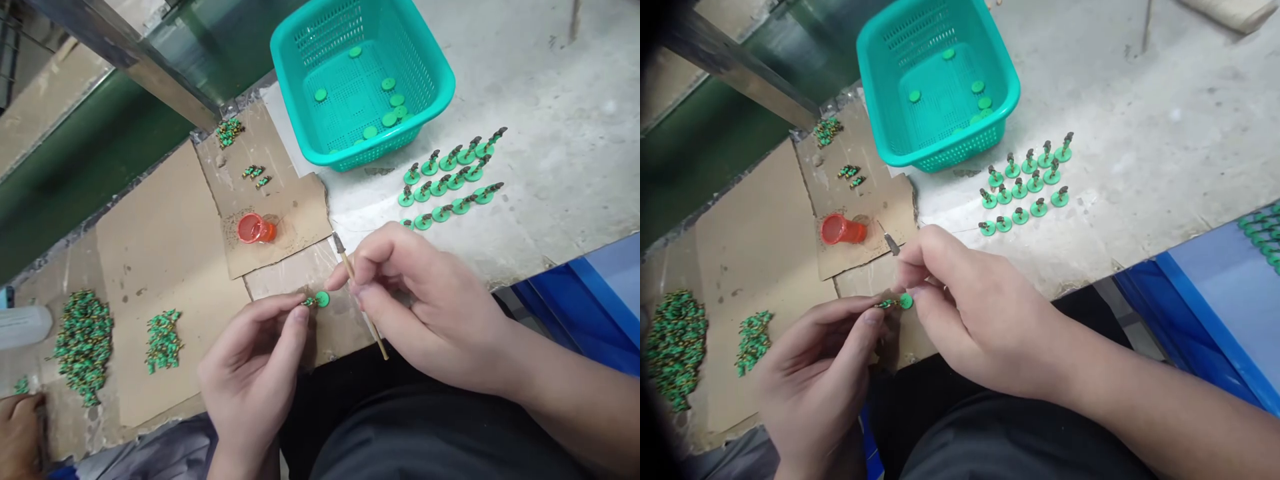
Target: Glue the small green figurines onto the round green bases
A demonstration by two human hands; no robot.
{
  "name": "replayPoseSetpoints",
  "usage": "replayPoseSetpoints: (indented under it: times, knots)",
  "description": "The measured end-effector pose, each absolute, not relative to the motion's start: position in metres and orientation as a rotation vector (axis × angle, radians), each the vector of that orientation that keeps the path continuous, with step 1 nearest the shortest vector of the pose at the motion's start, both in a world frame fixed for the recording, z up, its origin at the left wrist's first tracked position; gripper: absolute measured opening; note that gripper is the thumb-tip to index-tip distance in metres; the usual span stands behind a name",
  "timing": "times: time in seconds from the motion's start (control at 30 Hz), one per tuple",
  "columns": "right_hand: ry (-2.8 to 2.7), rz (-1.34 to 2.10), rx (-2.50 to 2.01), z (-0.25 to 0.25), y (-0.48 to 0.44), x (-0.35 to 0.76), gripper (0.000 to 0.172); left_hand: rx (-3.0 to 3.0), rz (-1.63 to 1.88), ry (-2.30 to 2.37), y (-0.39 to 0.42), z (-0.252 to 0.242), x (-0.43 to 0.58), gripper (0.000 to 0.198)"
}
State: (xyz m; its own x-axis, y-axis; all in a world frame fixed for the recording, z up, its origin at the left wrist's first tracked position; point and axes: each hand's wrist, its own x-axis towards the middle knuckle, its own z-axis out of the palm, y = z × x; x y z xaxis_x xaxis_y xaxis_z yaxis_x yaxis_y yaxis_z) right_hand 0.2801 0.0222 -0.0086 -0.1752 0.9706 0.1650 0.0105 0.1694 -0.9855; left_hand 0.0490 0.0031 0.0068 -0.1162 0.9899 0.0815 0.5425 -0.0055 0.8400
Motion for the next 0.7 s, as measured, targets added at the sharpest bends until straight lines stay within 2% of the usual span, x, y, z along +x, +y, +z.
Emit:
replayPoseSetpoints:
  times: [0.4,0.6,0.7]
  knots:
    - [-1.351,1.260,-1.031,-0.010,0.019,0.279,0.025,1.638,0.976,1.737,0.003,0.008,0.050,0.003]
    - [-1.277,1.271,-0.936,-0.010,0.020,0.277,0.021,1.682,0.972,1.786,0.001,0.009,0.057,0.003]
    - [-1.317,1.264,-0.915,-0.009,0.022,0.279,0.039,1.695,0.985,1.788,-0.001,0.009,0.058,0.003]
